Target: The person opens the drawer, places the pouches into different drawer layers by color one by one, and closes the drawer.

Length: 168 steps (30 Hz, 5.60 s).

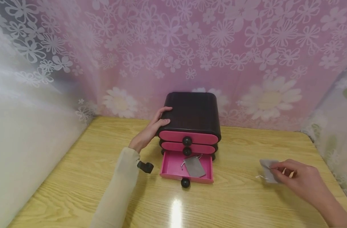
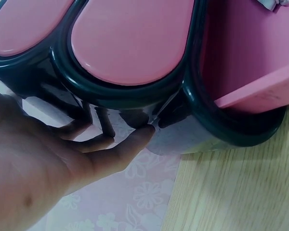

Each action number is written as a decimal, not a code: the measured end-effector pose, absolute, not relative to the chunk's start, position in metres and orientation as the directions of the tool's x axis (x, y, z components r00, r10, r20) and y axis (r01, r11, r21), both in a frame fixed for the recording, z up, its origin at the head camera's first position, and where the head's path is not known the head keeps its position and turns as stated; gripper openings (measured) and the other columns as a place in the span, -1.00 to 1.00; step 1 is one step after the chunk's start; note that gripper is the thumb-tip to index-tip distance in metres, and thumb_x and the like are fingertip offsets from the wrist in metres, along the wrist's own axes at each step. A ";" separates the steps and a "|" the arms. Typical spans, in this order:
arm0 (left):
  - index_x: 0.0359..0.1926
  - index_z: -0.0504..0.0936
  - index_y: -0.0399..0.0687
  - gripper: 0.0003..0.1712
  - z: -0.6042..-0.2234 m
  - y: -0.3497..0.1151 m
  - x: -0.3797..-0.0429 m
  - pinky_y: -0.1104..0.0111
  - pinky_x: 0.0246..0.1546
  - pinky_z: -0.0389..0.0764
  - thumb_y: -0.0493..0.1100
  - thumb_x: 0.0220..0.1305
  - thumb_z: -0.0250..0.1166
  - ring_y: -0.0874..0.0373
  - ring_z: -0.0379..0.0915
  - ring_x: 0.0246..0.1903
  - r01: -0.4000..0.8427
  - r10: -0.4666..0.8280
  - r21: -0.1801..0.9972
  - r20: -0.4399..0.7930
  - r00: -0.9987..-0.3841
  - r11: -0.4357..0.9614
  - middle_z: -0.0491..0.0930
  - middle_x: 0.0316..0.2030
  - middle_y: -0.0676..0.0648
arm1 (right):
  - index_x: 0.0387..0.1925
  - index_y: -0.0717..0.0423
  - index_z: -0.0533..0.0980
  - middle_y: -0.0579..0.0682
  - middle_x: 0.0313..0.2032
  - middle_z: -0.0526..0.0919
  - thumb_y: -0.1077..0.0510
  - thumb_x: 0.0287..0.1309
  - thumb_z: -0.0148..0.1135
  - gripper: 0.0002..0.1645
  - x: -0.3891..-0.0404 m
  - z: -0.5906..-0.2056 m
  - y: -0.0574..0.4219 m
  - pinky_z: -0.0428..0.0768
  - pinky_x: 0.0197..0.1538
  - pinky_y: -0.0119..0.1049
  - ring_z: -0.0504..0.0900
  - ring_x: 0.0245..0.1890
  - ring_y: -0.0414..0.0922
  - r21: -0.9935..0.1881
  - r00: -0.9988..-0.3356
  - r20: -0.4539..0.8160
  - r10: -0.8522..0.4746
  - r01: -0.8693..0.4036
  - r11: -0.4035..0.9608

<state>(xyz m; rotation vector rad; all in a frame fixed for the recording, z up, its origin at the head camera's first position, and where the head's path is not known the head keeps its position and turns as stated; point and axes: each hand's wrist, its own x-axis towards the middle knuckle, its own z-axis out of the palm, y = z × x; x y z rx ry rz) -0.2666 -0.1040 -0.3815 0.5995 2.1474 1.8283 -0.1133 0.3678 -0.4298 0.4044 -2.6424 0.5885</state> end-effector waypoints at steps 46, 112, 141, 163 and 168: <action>0.46 0.20 0.45 -0.42 -0.379 -0.100 -0.263 -0.08 0.51 0.17 0.07 0.49 0.07 -0.03 0.26 0.46 0.135 0.462 0.984 0.068 -0.884 0.114 -0.07 0.58 0.13 | -0.31 -0.18 0.72 -0.40 -0.44 0.60 0.55 -0.35 0.55 -0.39 -0.123 -0.409 0.278 0.38 -0.42 -0.62 0.41 -0.46 -0.58 -0.411 -0.736 0.582 -0.344 -0.632 0.657; 0.43 0.24 0.51 -0.45 -0.379 -0.104 -0.264 -0.10 0.48 0.20 0.07 0.48 0.07 -0.01 0.17 0.47 0.144 0.472 0.984 0.076 -0.878 0.109 -0.11 0.58 0.16 | -0.28 -0.05 0.74 -0.27 -0.36 0.71 0.44 -0.21 0.59 -0.57 -0.151 -0.426 0.190 0.52 -0.38 -0.58 0.52 -0.42 -0.50 -0.430 -0.651 0.646 -0.398 -0.741 0.515; 0.43 0.24 0.51 -0.43 -0.380 -0.104 -0.264 -0.11 0.48 0.20 0.08 0.45 0.09 -0.01 0.16 0.47 0.143 0.467 0.984 0.075 -0.881 0.110 -0.09 0.57 0.17 | -0.31 -0.05 0.72 -0.29 -0.43 0.68 0.41 -0.19 0.61 -0.60 -0.148 -0.436 0.178 0.52 -0.40 -0.56 0.49 -0.45 -0.44 -0.430 -0.704 0.579 -0.411 -0.693 0.579; 0.45 0.22 0.49 -0.42 -0.379 -0.103 -0.267 -0.06 0.48 0.21 0.05 0.47 0.08 0.01 0.18 0.46 0.148 0.474 0.984 0.082 -0.877 0.104 -0.08 0.56 0.13 | -0.36 -0.03 0.73 -0.35 -0.52 0.57 0.31 -0.13 0.62 -0.72 -0.151 -0.439 0.174 0.45 -0.45 -0.51 0.41 -0.51 -0.42 -0.379 -0.772 0.474 -0.424 -0.613 0.693; 0.45 0.22 0.49 -0.43 -0.379 -0.103 -0.266 -0.07 0.49 0.19 0.05 0.48 0.07 0.00 0.14 0.49 0.145 0.473 0.984 0.080 -0.877 0.102 -0.10 0.57 0.15 | -0.34 -0.04 0.73 -0.35 -0.50 0.59 0.31 -0.12 0.62 -0.72 -0.148 -0.435 0.175 0.46 -0.45 -0.49 0.45 -0.50 -0.38 -0.401 -0.778 0.474 -0.412 -0.607 0.686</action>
